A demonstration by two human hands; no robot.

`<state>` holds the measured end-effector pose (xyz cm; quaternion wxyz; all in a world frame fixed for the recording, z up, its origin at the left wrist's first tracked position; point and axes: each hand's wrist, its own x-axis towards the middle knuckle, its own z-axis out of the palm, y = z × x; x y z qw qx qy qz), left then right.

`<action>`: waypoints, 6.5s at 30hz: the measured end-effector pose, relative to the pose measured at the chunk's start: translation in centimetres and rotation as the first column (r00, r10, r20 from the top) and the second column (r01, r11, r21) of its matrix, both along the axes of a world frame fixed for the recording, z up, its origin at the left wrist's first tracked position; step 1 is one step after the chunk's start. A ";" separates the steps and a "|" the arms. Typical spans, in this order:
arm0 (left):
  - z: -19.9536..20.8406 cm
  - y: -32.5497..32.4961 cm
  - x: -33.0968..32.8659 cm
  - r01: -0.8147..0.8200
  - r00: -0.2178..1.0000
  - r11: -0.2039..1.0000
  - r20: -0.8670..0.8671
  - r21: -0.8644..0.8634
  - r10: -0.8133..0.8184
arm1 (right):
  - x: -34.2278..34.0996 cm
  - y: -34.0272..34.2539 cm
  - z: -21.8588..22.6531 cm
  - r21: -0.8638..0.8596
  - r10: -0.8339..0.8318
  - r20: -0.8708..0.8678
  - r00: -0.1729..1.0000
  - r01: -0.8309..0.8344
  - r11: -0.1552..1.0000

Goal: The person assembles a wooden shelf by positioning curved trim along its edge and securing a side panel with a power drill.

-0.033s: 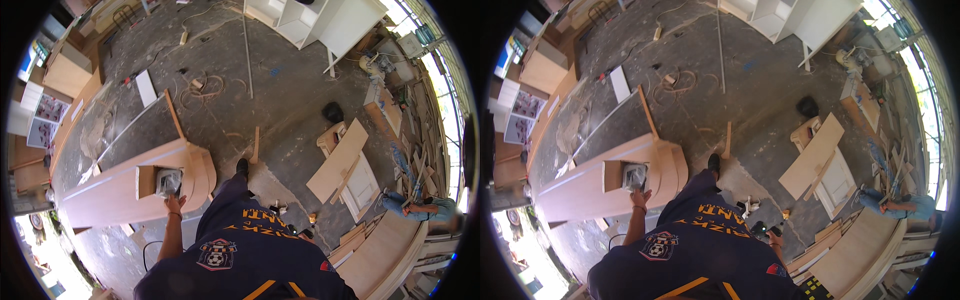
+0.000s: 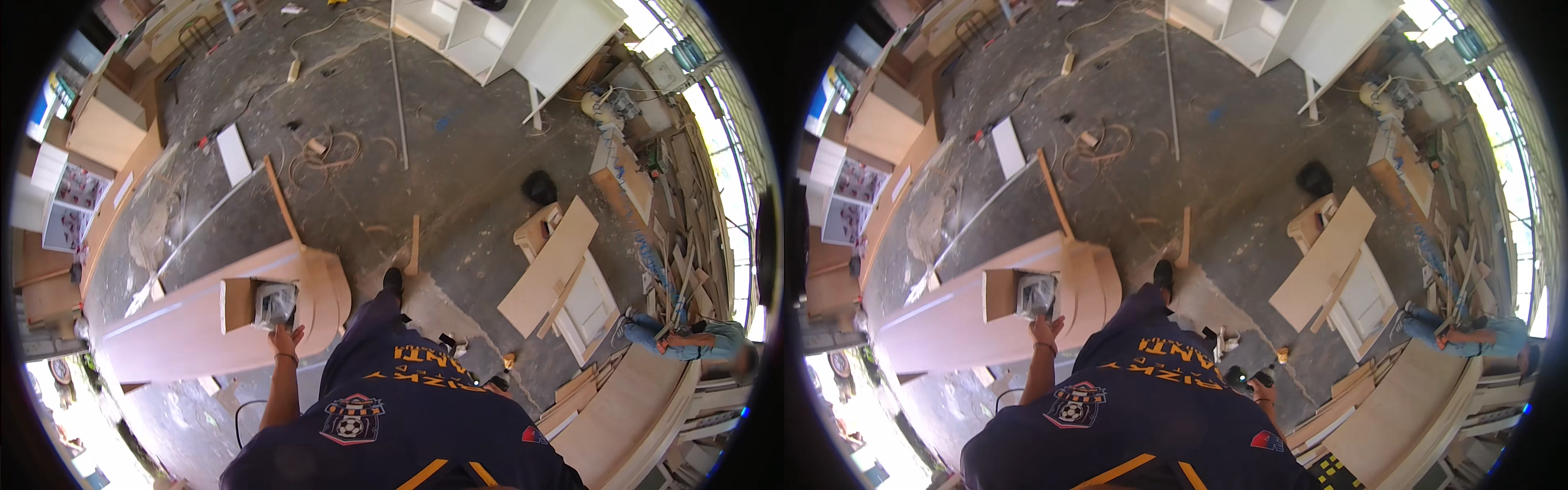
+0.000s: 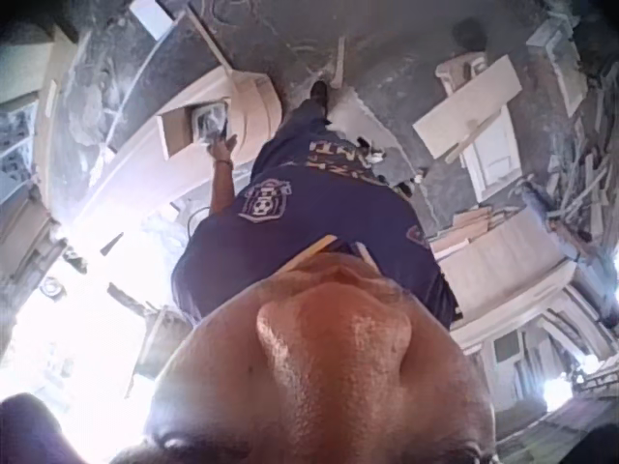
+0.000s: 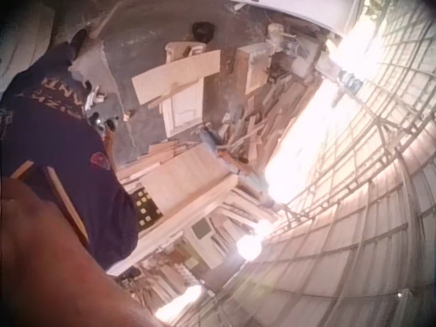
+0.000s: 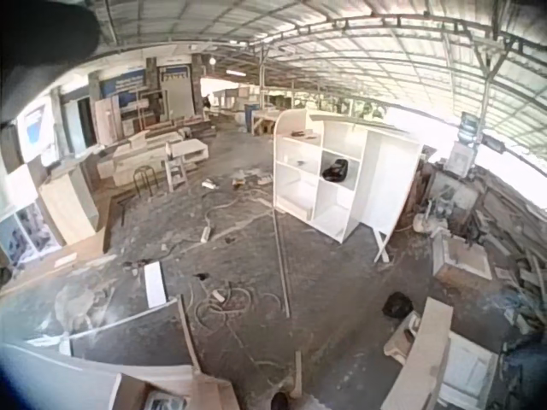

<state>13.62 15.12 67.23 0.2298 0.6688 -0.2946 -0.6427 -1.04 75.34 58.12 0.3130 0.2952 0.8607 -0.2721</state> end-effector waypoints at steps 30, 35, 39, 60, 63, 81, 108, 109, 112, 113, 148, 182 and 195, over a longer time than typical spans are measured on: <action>0.7 -12.6 -59.7 -0.063 0.987 0.990 -0.139 0.124 0.080 | -67.7 -23.9 3.8 -0.229 -0.029 -0.251 0.968 -0.030 0.973; -4.0 -17.2 -65.7 -0.113 0.982 0.981 -0.135 0.157 0.135 | -75.6 -30.9 5.0 -0.296 0.176 -0.327 0.928 -0.278 0.914; -3.0 -19.8 -70.1 -0.031 0.999 0.988 0.016 0.149 0.029 | -81.3 -40.5 8.0 -0.147 0.498 -0.209 0.842 -0.530 0.835; -27.0 -19.0 -89.8 0.435 0.701 0.874 0.528 0.217 -0.480 | -106.4 -70.4 -14.5 -0.224 0.909 -0.283 0.307 -0.942 0.249; -30.6 -19.0 -92.8 0.767 0.381 0.546 0.446 0.337 -0.810 | -108.7 -72.0 -21.1 -0.161 0.941 -0.220 0.259 -0.960 0.227; -52.9 -25.2 -112.5 0.295 0.820 0.867 0.360 0.401 -0.446 | -118.3 -72.2 -37.2 -0.093 0.904 -0.317 0.288 -0.958 0.273; -43.5 -8.5 -91.5 -0.344 0.817 0.770 0.575 0.538 -0.037 | -122.4 -73.1 -33.2 -0.158 0.997 0.082 -0.004 -0.987 0.010; -39.5 -8.7 -89.6 -0.122 0.852 0.789 0.471 0.602 -0.228 | -122.8 -72.8 -32.1 -0.115 0.996 0.089 -0.005 -0.993 0.006; -27.9 -1.1 -82.4 0.062 0.816 0.727 0.385 0.684 -0.431 | -119.2 -73.5 -26.4 -0.112 0.984 0.177 -0.017 -0.994 0.002; -24.7 1.2 -81.0 0.077 0.796 0.700 0.379 0.710 -0.472 | -118.5 -72.4 -26.0 -0.145 0.990 0.138 -0.033 -0.989 -0.013; -4.8 4.7 -62.4 -0.927 0.334 0.301 0.129 0.225 0.934 | -80.3 -87.7 1.9 -0.288 0.832 0.131 -0.540 -0.823 -0.489; -23.9 -32.8 -11.2 -0.231 0.938 0.878 0.337 0.419 0.086 | -21.8 -144.7 -2.7 -0.295 0.824 -0.252 -0.508 -0.770 -0.565; -5.9 -80.1 21.6 -0.852 0.520 0.522 0.045 -0.049 0.853 | -24.3 -149.2 -10.4 -0.023 0.798 0.239 -0.553 -0.825 -0.565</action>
